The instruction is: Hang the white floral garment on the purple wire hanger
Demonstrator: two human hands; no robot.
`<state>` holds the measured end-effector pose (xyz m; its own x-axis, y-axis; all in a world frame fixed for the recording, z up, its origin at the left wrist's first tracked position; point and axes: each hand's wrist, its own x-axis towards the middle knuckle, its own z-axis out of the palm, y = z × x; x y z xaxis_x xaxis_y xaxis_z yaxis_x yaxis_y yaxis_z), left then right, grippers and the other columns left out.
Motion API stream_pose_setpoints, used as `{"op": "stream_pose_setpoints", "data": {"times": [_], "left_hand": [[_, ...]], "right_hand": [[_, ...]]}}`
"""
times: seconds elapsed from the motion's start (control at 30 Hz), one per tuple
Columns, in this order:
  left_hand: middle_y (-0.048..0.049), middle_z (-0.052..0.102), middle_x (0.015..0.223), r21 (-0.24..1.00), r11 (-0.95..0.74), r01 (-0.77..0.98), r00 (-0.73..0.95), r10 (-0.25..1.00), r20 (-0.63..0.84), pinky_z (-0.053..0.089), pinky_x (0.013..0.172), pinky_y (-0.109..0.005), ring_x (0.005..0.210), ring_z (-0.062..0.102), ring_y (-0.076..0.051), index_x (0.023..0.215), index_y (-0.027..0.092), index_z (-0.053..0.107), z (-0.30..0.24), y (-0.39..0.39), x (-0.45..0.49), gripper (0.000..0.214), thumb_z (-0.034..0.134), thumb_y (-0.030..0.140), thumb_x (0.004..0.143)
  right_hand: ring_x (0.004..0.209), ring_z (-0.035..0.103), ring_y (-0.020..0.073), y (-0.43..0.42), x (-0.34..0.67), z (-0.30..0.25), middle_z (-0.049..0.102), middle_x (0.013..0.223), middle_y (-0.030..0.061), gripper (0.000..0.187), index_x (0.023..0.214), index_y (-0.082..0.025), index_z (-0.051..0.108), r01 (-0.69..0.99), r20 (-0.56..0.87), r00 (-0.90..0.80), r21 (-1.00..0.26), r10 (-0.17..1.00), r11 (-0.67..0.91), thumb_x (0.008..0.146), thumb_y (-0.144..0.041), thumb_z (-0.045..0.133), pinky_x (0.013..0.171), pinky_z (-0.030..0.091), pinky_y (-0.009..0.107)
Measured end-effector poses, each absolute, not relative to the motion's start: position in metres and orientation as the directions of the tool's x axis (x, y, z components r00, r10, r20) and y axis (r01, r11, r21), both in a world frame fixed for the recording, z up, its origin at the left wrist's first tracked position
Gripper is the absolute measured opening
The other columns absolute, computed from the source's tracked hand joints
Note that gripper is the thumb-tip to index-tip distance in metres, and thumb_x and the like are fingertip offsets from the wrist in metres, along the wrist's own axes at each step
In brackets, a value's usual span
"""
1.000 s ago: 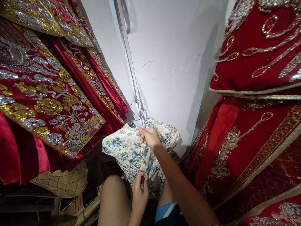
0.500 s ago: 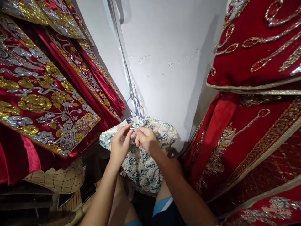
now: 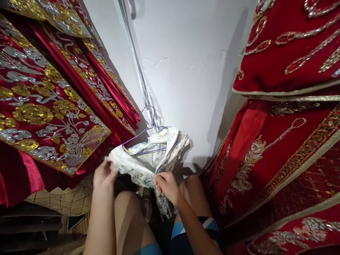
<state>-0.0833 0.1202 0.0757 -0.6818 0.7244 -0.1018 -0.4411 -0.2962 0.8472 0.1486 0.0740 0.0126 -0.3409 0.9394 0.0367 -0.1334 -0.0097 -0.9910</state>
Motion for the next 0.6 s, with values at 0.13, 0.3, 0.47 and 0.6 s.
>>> {"op": "stream_pose_setpoints", "data": {"times": [0.13,0.3,0.47,0.6], "left_hand": [[-0.0041,0.062,0.068,0.825,-0.143,-0.547,-0.576,0.779,-0.247,0.054,0.073,-0.031,0.069,0.063,-0.016,0.082,0.018,0.059,0.015,0.104,-0.056,0.018,0.043,0.012,0.088],[-0.0051,0.067,0.077,0.880,-0.046,-0.473,-0.490,0.844,-0.220,0.052,0.081,-0.034,0.079,0.066,-0.018,0.082,0.019,0.064,-0.036,0.091,-0.005,0.009,0.059,0.026,0.079],[-0.0032,0.066,0.068,0.995,0.024,-0.096,-0.324,0.944,-0.054,0.049,0.078,-0.034,0.078,0.062,-0.023,0.069,0.016,0.065,-0.040,0.082,-0.005,0.017,0.072,0.027,0.060],[-0.0012,0.062,0.068,0.998,0.016,-0.065,-0.113,0.993,-0.023,0.047,0.075,-0.030,0.072,0.057,-0.018,0.066,0.016,0.063,-0.018,0.062,-0.002,0.021,0.074,0.034,0.069]], "right_hand": [[0.034,0.035,0.0093,0.059,0.157,0.004,0.043,0.036,-0.0046,0.030,0.056,-0.021,0.053,-0.210,0.012,-0.258,-0.977,0.966,-0.044,0.080,-0.037,0.050,0.041,0.025,0.024],[0.034,0.031,0.0089,0.056,0.197,-0.008,0.040,0.034,-0.0049,0.034,0.053,-0.020,0.055,-0.150,-0.020,-0.188,-0.987,0.982,-0.049,0.079,-0.041,0.052,0.043,0.025,0.025],[0.032,0.032,0.0088,0.053,0.233,-0.012,0.040,0.032,-0.0040,0.037,0.047,-0.020,0.056,0.005,-0.084,-0.276,-0.996,0.957,-0.086,0.077,-0.041,0.052,0.043,0.023,0.025],[0.034,0.035,0.0092,0.048,0.239,-0.020,0.045,0.035,-0.0028,0.035,0.049,-0.019,0.061,0.178,-0.256,-0.471,-0.965,0.844,-0.193,0.078,-0.036,0.051,0.044,0.025,0.025]]}}
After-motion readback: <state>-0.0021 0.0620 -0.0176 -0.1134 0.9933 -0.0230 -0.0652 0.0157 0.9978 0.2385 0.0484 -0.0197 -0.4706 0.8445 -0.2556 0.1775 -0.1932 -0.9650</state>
